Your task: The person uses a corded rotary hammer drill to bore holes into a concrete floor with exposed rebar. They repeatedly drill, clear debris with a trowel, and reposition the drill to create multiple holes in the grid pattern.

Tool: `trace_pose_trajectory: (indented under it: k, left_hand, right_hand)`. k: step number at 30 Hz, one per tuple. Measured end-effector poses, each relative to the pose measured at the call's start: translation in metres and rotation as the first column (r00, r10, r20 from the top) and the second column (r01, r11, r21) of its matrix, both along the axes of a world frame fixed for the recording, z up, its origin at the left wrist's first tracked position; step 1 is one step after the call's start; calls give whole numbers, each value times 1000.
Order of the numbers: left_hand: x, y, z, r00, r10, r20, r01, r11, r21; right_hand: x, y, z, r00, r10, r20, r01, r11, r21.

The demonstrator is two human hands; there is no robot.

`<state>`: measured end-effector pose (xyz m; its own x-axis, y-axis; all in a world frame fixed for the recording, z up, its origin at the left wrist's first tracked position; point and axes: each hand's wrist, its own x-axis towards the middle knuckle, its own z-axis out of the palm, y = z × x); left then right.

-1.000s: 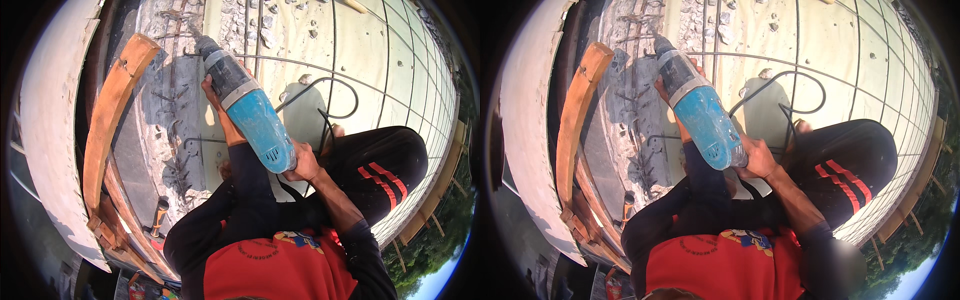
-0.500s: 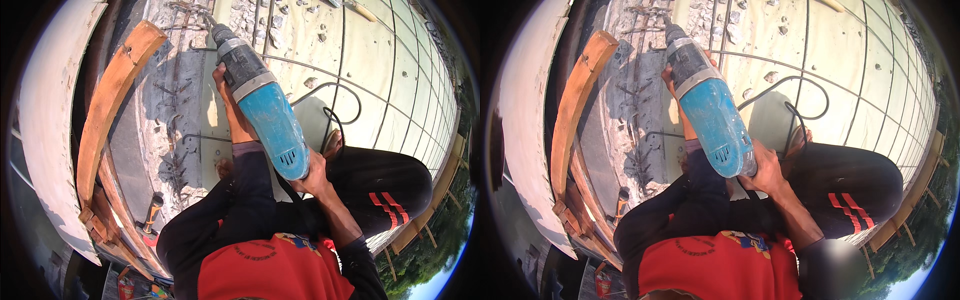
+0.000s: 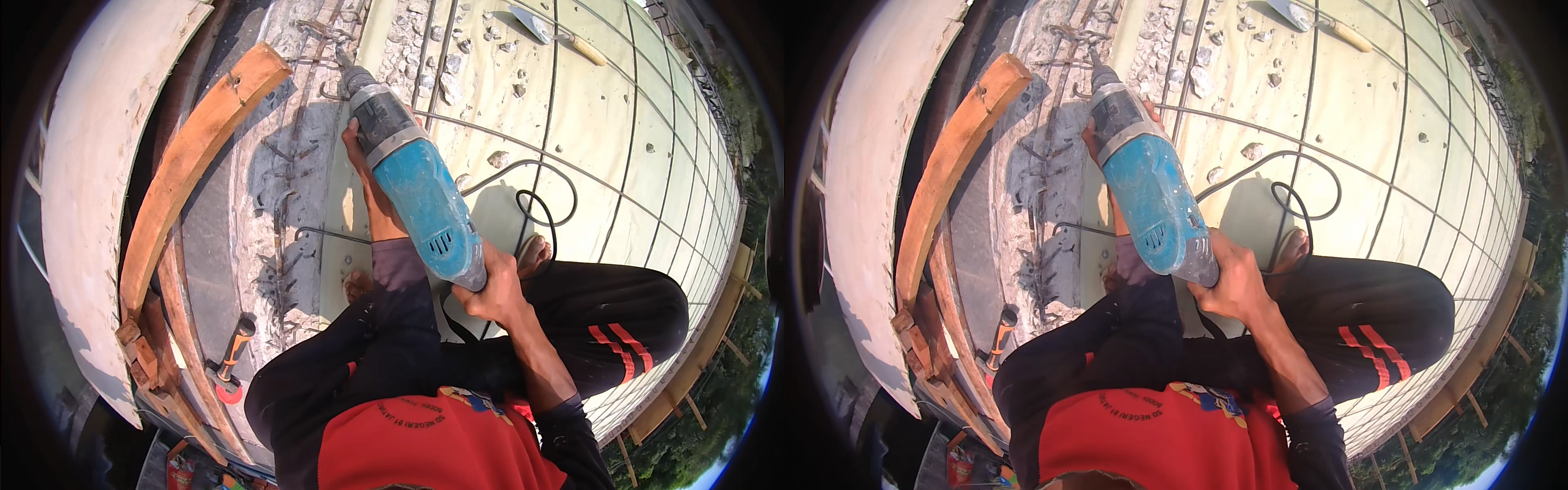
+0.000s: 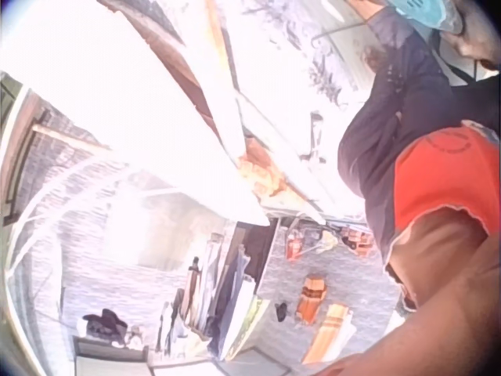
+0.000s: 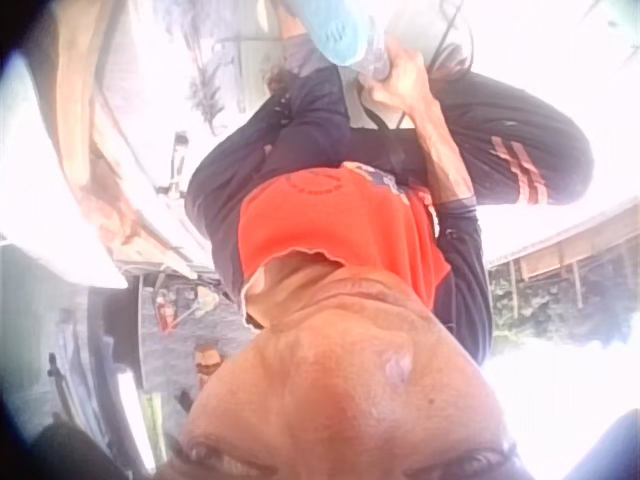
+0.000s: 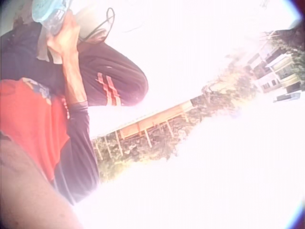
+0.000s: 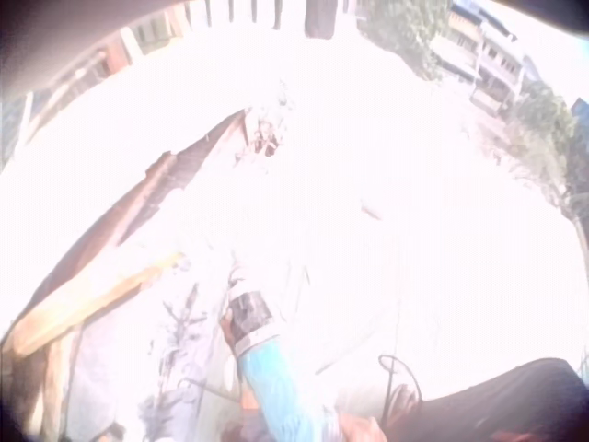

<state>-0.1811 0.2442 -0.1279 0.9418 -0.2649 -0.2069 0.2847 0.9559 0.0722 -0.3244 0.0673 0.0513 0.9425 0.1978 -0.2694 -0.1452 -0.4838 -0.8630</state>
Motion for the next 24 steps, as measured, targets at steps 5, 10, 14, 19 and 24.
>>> trace_pose_trajectory:
  k: [5, 10, 14, 19, 24]
  left_hand:
    - [15, -23, 0, 995, -94, 33, 93, 995, 26]
    - [28, -24, -1, 973, -189, 136, 233, 813, -534]
    - [20, -30, -18, 959, -93, 268, 270, 586, -764]
    - [4, -39, -21, 889, -242, 388, 457, 469, -755]
    - [-20, -56, -8, 891, -296, 346, 453, 516, -727]
  right_hand:
    - [3, -2, -12, 998, -13, 56, 20, 993, -116]
    - [-3, 18, -17, 998, 44, 42, -30, 961, -276]
    - [0, 31, -13, 947, 287, 147, -193, 869, -456]
    - [-15, 15, 3, 957, 264, 124, -184, 876, -446]
    - [-29, 2, 40, 965, 230, 127, -143, 866, -479]
